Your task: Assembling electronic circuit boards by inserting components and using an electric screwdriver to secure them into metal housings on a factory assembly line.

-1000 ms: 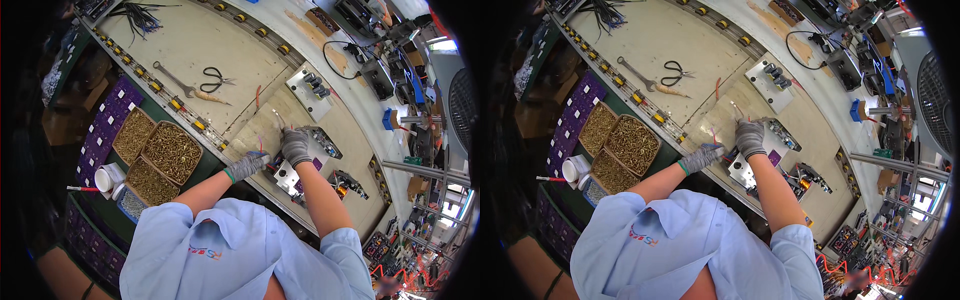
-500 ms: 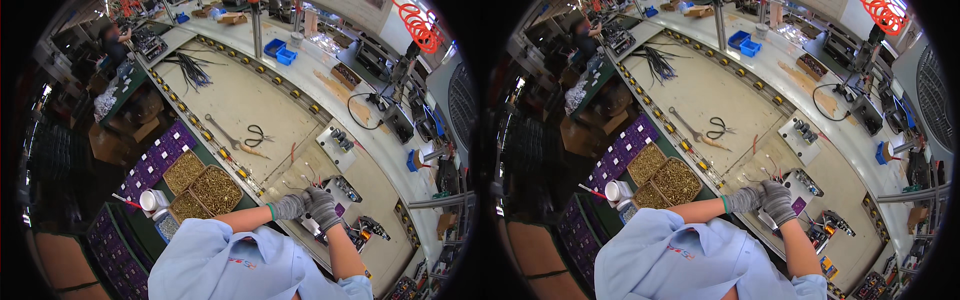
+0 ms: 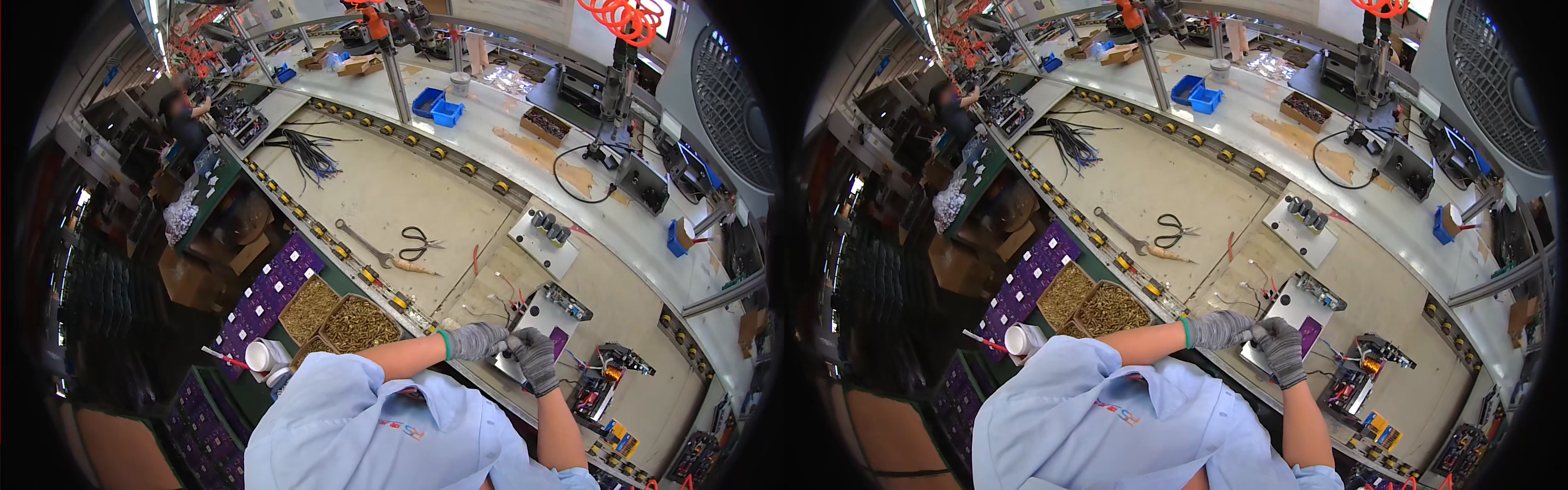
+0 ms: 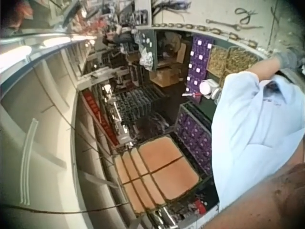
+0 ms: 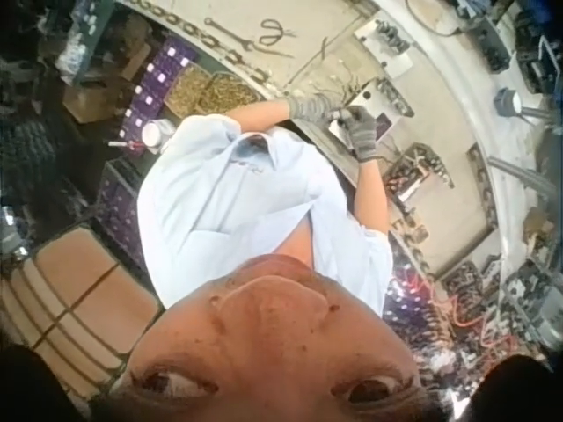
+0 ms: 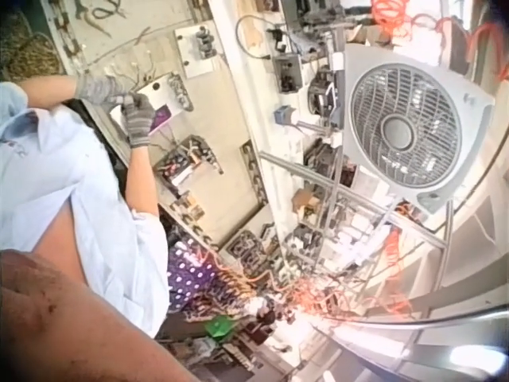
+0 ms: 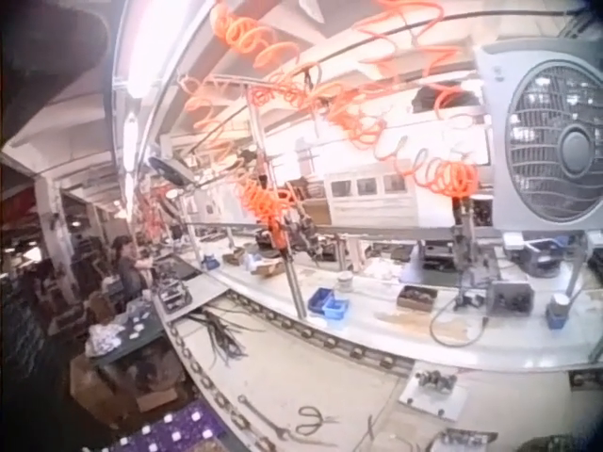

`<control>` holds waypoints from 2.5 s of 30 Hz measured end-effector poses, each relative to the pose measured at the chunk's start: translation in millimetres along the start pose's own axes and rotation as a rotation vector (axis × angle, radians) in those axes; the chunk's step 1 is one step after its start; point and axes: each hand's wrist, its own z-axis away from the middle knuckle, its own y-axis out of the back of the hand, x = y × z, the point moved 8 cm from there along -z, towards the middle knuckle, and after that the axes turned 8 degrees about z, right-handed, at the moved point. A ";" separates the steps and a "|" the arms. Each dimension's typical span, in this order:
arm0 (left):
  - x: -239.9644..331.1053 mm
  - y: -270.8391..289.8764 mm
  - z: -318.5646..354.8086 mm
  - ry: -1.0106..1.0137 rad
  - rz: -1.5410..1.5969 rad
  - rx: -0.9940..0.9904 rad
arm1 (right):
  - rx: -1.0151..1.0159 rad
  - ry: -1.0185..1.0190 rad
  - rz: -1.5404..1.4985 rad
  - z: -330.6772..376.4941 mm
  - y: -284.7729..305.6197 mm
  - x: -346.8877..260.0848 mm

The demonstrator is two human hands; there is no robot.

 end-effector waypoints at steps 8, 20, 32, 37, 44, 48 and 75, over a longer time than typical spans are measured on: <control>-8.9 14.3 7.9 -0.021 0.310 0.116 | -0.140 -0.078 -0.197 11.6 6.6 -11.8; 13.4 15.4 2.9 0.013 0.286 0.016 | -0.020 -0.085 0.021 15.8 10.5 -16.2; -35.1 9.7 0.7 0.240 0.465 0.027 | 0.213 -0.077 0.491 25.3 31.3 -4.2; -91.8 -17.7 -15.1 0.069 0.324 -0.056 | 0.001 -0.271 0.761 19.9 24.1 33.1; -76.9 -31.4 -19.1 0.211 0.639 -0.257 | -0.076 -0.271 0.865 17.3 13.7 27.6; -85.2 -51.0 -20.7 0.200 0.801 -0.310 | -0.111 -0.324 0.819 14.6 12.0 38.3; -85.2 -37.7 -17.9 0.516 0.405 0.237 | -0.015 0.029 0.717 20.7 73.5 -7.1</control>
